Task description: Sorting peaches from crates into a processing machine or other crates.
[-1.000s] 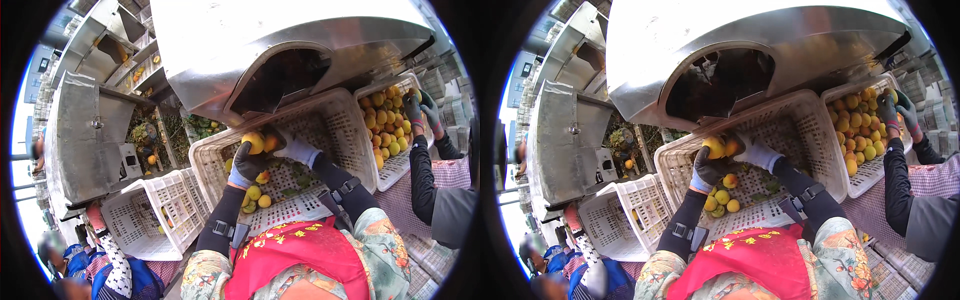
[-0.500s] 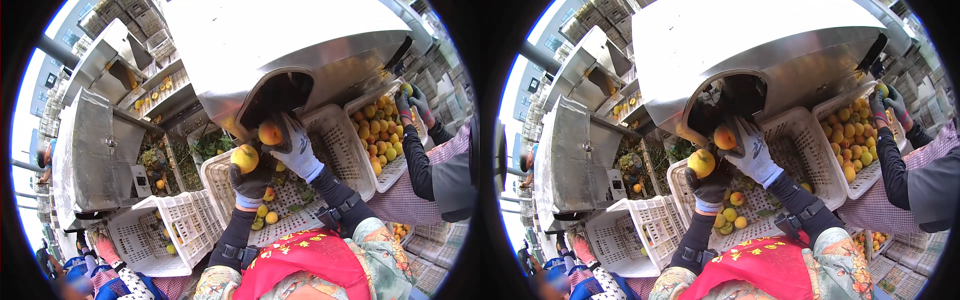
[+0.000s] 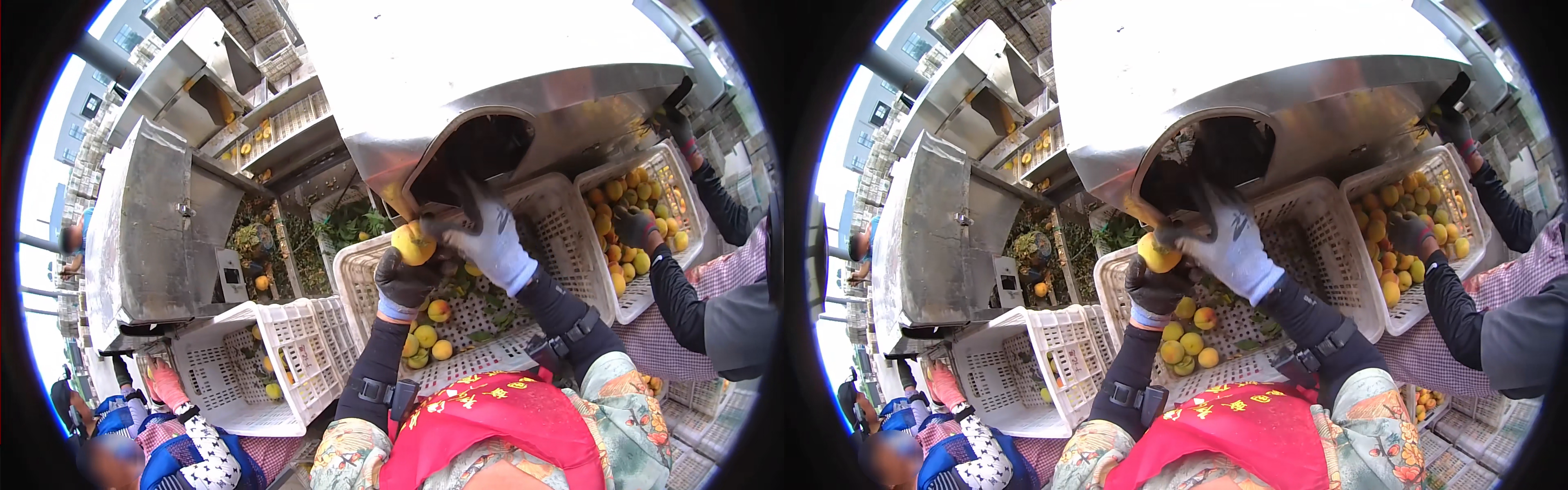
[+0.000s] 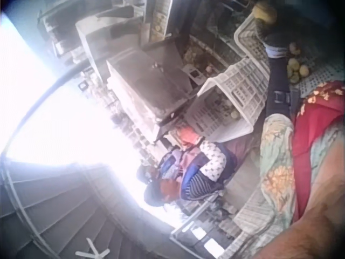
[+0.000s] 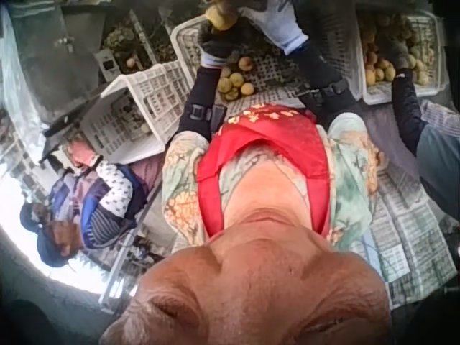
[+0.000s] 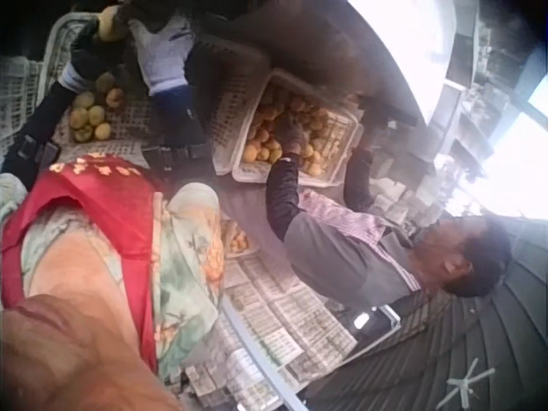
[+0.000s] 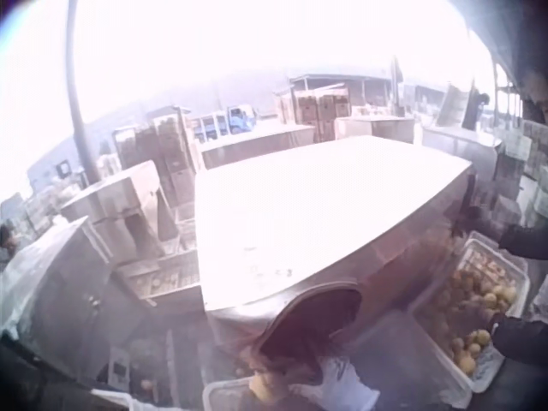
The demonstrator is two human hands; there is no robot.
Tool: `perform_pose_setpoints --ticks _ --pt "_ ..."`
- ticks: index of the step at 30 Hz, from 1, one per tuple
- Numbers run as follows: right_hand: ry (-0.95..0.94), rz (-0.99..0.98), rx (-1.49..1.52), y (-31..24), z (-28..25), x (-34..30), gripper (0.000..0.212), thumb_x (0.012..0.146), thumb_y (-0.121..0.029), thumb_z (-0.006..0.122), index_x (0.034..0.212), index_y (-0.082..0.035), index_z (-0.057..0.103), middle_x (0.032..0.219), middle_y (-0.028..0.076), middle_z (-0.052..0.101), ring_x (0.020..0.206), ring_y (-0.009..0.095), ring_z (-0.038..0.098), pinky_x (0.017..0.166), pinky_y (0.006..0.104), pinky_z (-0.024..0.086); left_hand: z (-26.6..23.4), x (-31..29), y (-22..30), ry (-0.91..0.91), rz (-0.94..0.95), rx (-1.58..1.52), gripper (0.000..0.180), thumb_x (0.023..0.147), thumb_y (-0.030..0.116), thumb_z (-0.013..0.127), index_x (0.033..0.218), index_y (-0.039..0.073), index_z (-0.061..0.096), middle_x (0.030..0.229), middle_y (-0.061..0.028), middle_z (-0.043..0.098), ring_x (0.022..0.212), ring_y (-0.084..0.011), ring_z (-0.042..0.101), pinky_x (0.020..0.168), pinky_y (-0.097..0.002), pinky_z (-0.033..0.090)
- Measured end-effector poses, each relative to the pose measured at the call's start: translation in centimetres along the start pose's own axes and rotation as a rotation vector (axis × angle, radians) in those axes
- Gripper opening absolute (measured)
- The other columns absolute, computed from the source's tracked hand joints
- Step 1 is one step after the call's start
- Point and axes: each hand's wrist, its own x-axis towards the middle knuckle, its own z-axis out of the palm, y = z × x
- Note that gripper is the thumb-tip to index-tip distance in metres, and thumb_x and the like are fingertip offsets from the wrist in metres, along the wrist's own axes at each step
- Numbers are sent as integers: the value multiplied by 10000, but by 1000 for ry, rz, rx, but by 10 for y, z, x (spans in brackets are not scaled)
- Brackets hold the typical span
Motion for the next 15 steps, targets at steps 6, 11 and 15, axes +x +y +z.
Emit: perform_pose_setpoints --ticks 6,11,15 --pt "-112 -56 -240 -2 10 -49 905 619 -426 787 1342 -29 416 1217 185 547 1120 350 508 1031 484 299 70 15 11 -143 20 473 669 806 125 574 1404 9 298 1365 -165 418 1225 -299 463 1033 -382 406" --pt "91 -122 -275 8 5 -43 840 617 -351 790 1305 -19 440 1181 172 559 1093 352 519 1026 507 307 82 19 -4 -158 -2 -36 639 848 100 535 1423 14 272 1400 -140 382 1258 -267 427 1012 -367 416" --pt "193 -147 -357 21 15 -24 791 640 -334 782 1277 0 452 1169 180 561 1078 366 524 1028 518 308 -1 8 -14 365 -161 597 532 832 194 644 1316 48 479 1304 -128 513 1153 -263 528 974 -358 429"
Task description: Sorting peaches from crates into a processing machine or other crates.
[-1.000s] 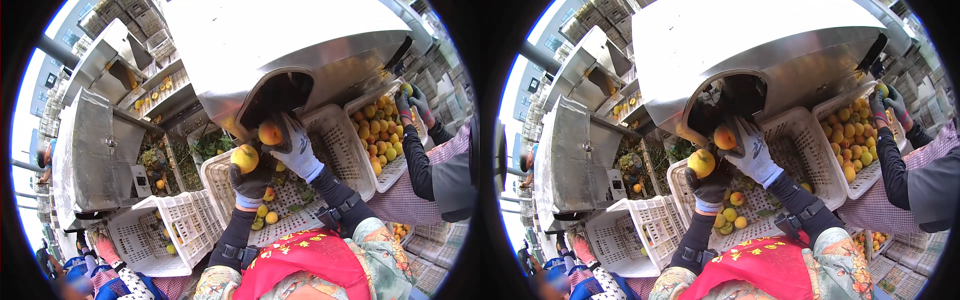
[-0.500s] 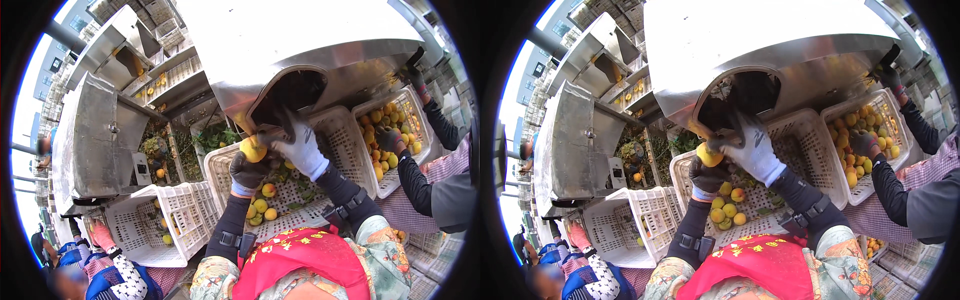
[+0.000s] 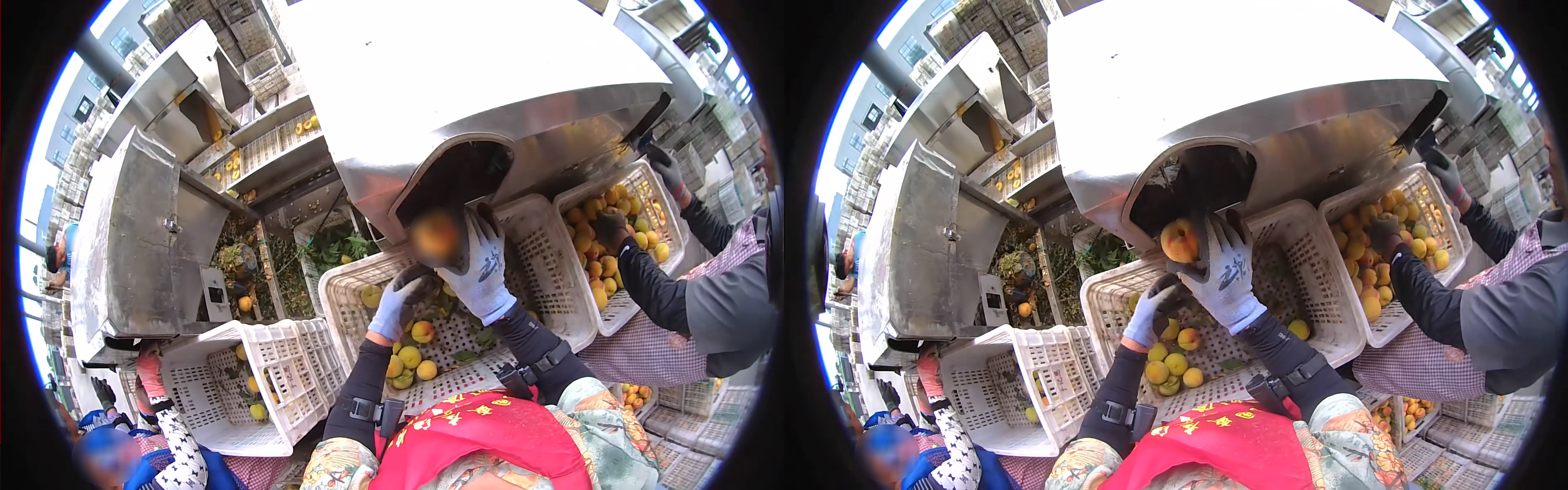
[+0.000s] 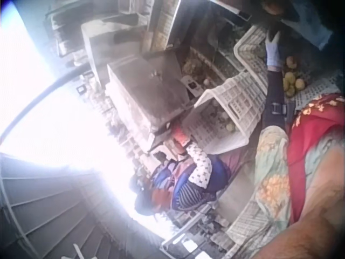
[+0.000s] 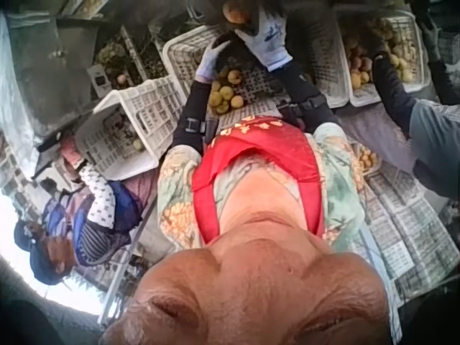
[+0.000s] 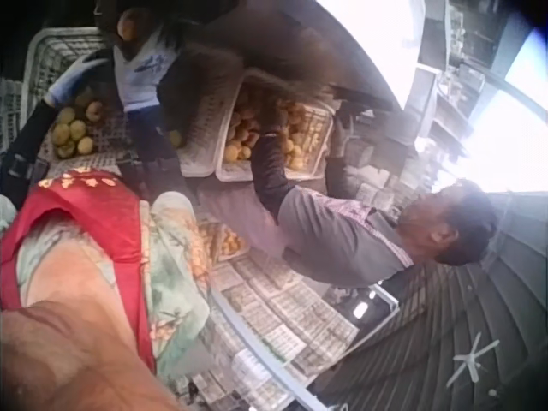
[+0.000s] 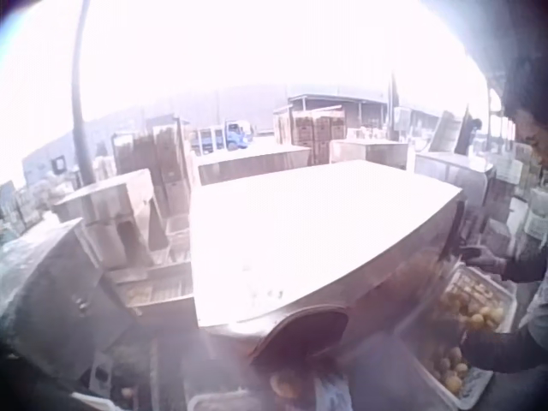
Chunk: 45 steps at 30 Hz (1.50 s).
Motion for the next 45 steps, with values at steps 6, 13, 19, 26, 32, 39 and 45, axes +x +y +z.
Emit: perform_pose_setpoints --ticks 6,13,19,26,32,39,45 --pt "41 7 16 42 47 63 764 660 -224 770 1299 5 419 1245 220 493 1160 416 443 1015 483 333 -45 10 -104 -129 -465 1735 912 667 527 722 1432 214 336 1498 -187 233 1372 -444 190 1079 -602 186" --pt "-200 -244 80 67 11 -7 583 761 -254 669 1288 -76 494 1220 188 538 1138 406 480 984 470 386 -45 27 -97 -99 -359 1970 829 605 476 777 1336 231 472 1393 -96 402 1352 -407 241 1030 -590 282" --pt "-961 305 -135 122 101 -139 690 748 -325 697 1347 -101 439 1208 163 569 1090 332 546 956 418 417 -86 60 -114 200 -396 1044 665 682 424 748 1264 173 547 1290 -151 522 1142 -336 520 949 -420 409" --pt "-954 577 120 117 96 -126 815 709 -301 725 1404 -91 355 1247 177 549 1098 356 545 948 398 443 -76 40 -94 66 240 911 527 921 368 550 1340 68 438 1246 -111 555 1097 -209 562 925 -332 451" --pt "-227 140 221 40 15 -39 772 713 -387 738 1338 -51 433 1112 173 615 928 372 615 854 427 478 -16 15 -45 50 -49 -144 495 923 484 516 1217 87 538 1137 -57 601 1011 -168 598 900 -348 495" --pt "-32 191 -48 7 -3 13 749 712 -447 730 1252 17 499 1094 183 614 902 348 614 807 427 459 13 -2 -27 57 67 -68 589 927 536 471 1185 12 544 1120 -79 596 1021 -159 579 934 -302 458" --pt "37 -41 -341 34 40 40 638 778 -429 671 1228 -1 523 1071 175 624 874 321 623 773 412 477 0 -6 -26 64 132 4 647 939 587 381 1178 7 539 1081 -93 603 1010 -162 572 917 -292 457"
